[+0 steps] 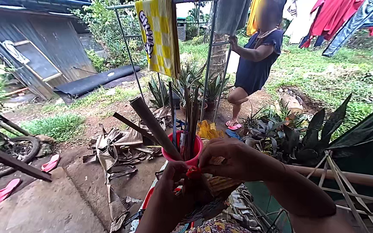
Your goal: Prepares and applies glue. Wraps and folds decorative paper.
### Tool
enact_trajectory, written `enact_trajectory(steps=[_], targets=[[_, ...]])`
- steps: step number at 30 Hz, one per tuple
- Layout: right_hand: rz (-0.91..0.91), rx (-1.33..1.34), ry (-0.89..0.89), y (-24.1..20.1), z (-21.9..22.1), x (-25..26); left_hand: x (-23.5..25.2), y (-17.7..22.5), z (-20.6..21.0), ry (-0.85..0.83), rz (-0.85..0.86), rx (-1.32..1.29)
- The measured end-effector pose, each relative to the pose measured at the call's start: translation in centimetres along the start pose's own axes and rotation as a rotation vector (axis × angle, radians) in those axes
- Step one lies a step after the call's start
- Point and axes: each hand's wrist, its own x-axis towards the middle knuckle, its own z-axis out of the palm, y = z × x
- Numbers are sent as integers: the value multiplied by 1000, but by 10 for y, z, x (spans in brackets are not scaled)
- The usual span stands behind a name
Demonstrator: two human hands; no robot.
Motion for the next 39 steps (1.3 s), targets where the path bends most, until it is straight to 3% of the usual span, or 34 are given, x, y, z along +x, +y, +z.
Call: enact_trajectory(steps=[10,18,21,24,27,34,39], targets=[[-140,21,-63,-5,-10,5,0,7,-1,-225,24,-238],[-198,287,38,7,8,-4,-1,8,0,-335,32,-325],[-179,263,137,10,14,-6,-2,7,-1,-365,70,-297],[-162,159,190,6,15,-12,-6,8,3,-328,83,-260],[-142,125,76,4,9,-21,-10,7,14,-219,118,-152],[4,217,-92,15,-6,-34,-7,-7,47,26,182,347],[90,325,-83,19,-8,-45,1,-16,54,99,240,487]])
